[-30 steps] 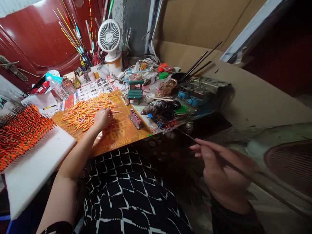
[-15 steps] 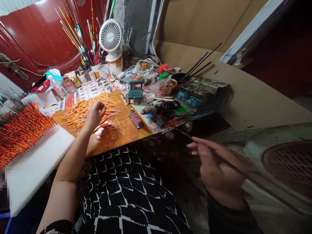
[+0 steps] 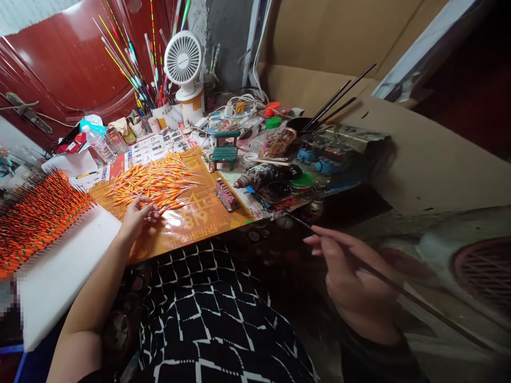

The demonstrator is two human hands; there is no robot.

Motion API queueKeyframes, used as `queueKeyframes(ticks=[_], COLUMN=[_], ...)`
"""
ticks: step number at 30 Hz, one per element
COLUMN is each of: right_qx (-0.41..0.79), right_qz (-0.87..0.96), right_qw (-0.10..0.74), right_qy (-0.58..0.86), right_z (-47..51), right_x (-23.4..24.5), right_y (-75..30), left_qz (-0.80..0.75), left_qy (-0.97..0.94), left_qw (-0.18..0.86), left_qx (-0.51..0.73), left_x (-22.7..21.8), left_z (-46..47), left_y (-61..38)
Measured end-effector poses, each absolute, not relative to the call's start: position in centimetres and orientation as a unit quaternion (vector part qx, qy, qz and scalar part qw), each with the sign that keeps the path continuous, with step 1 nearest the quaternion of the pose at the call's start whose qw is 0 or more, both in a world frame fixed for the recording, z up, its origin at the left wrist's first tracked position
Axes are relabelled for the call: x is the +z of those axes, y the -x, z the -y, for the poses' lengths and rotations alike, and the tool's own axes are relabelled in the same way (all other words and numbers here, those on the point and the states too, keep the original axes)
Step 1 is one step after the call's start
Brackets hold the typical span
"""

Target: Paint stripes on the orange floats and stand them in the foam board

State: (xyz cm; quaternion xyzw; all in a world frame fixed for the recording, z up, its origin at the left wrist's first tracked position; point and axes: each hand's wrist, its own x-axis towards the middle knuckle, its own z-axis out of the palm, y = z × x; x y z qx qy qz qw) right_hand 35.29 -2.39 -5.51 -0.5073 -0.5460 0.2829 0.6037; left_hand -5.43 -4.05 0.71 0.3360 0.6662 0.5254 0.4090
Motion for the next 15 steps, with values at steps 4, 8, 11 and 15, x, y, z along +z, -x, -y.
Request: queueKeyframes(ticks=[4,8,11,15], right_qx=[0.288,0.295,0.296,0.285], right_qz=[0.540,0.529,0.531,0.531], right_qw=[0.599,0.600,0.599,0.595], right_qy=[0.516,0.522,0.521,0.532], right_z=[2.2,2.0,2.1,2.3], right_x=[-6.0,-6.4,-6.3,-5.9], right_y=[-35.4,-35.4,-35.5,-35.8], left_qz=[-0.674,-0.696,-0.720,-0.724], left_qy=[-0.387,-0.486,-0.573,-0.644], left_qw=[0.393,0.304,0.167,0.032], left_qx=[0.492,0.432,0.354,0.245], left_x=[1.0,0.6,0.7,1.2], left_z=[4.0,1.4,-1.8,-6.8], left_y=[5.5,5.6,5.7,5.3])
